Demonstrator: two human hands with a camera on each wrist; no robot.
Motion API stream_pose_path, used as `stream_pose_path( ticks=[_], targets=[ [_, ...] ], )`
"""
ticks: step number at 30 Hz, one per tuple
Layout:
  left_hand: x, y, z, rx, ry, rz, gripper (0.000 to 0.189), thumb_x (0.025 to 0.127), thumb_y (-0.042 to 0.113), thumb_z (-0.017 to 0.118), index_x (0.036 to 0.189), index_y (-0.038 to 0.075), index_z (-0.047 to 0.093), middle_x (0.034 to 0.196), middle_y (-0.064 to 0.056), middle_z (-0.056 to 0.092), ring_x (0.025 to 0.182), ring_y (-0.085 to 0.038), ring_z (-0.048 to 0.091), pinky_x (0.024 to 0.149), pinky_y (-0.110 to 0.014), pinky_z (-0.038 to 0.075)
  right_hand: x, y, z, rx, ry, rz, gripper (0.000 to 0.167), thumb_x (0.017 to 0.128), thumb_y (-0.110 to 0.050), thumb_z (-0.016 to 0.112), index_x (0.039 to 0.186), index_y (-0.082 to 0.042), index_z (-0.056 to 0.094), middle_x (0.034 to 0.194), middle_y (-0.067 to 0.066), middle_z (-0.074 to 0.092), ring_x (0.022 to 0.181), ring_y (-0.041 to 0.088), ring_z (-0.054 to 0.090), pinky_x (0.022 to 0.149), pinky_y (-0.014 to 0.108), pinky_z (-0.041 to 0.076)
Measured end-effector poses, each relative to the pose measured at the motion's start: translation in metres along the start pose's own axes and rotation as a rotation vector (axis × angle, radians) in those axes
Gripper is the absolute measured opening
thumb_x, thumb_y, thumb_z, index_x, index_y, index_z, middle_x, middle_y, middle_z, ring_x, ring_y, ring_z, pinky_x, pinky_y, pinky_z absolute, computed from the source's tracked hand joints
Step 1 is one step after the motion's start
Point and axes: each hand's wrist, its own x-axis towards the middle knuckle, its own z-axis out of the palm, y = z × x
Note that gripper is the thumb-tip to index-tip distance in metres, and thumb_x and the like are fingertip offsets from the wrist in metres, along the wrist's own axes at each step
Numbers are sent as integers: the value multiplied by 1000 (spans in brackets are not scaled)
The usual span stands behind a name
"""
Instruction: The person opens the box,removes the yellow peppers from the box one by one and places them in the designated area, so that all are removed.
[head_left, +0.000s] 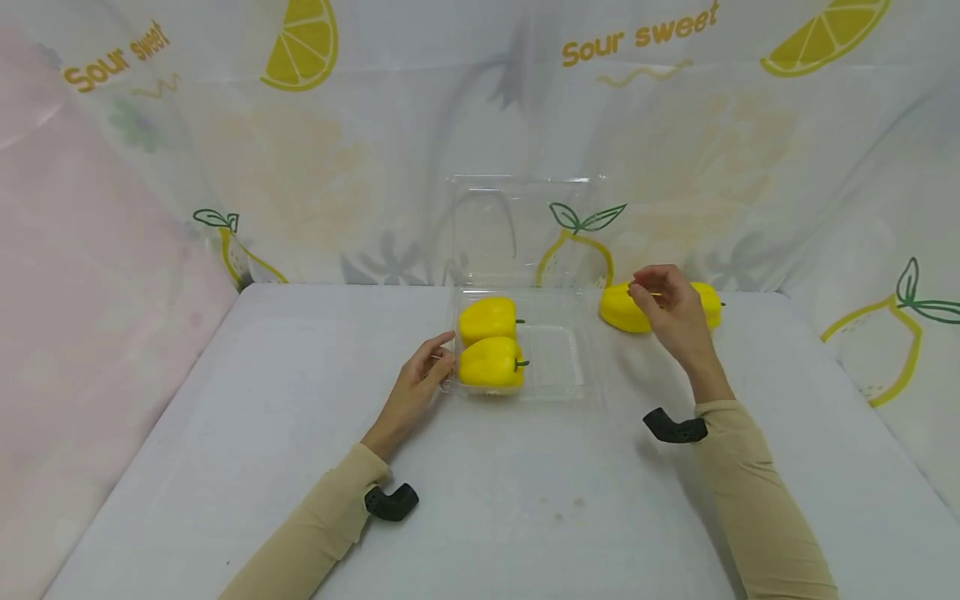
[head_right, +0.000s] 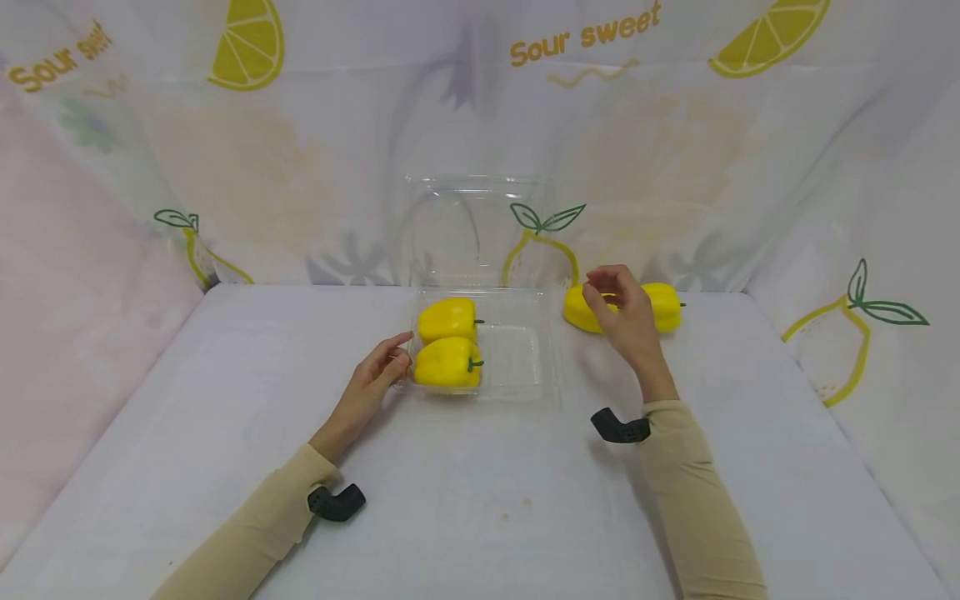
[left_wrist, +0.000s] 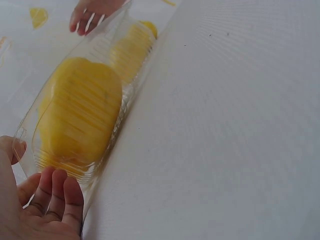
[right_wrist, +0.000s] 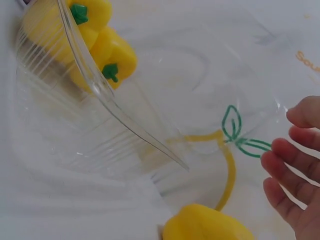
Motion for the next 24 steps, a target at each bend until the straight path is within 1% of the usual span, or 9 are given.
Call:
stream_pose_path(
  ticks=[4,6,10,13,17,19,22,24],
  targets=[
    [-5,16,0,3,-7,-8,43,99,11,47,140,-2,40,105,-18,51,82,-19,51,68,-16,44,0,-3,3,-40,-59,-5,34,95,-21,57,122,-2,51,110,4,59,99,-2,54,89,11,41],
    [-7,22,1,16,-8,-7,43,99,10,46,139,-4,40,105,-17,51,81,-16,51,68,-16,44,0,-4,4,-43,-90,-5,35,95,-22,57,122,-2,50,112,8,59,100,-2,53,89,11,41],
    [-8,26,1,21,-10,-8,43,100,10,46,139,-4,39,105,-17,51,80,-12,50,69,-16,44,-1,-5,6,-44,-138,-11,36,95,-21,57,124,-1,48,114,12,58,100,-1,53,90,11,41],
    [-8,26,1,24,-8,-12,43,100,11,46,140,-4,39,105,-16,51,79,-11,50,68,-15,44,-2,-6,8,-37,-165,-22,35,95,-20,57,123,-1,49,115,14,57,101,0,52,90,12,41],
    [-8,26,1,24,-2,-26,43,99,12,47,140,-3,40,105,-15,51,82,-16,51,69,-15,44,-3,-7,12,-14,-209,-30,34,94,-18,58,123,-2,49,116,15,56,103,0,52,91,12,41],
    [-8,25,1,21,0,-25,43,99,11,47,140,-3,40,105,-15,51,82,-16,51,69,-15,44,-3,-8,14,-10,-233,-27,35,94,-18,58,123,-2,49,117,15,56,104,2,52,91,12,41],
    [-4,15,1,6,0,-21,43,99,11,48,140,-2,40,105,-16,51,81,-14,50,68,-15,43,-4,-10,17,-29,-265,-12,37,94,-21,59,125,-4,48,119,12,56,107,6,52,93,12,41],
    [-1,7,0,2,0,-16,43,99,12,48,140,0,41,106,-16,52,80,-11,50,68,-15,44,-5,-12,19,-53,-287,6,38,94,-24,59,126,-6,48,120,9,56,109,10,52,95,15,41]
  ],
)
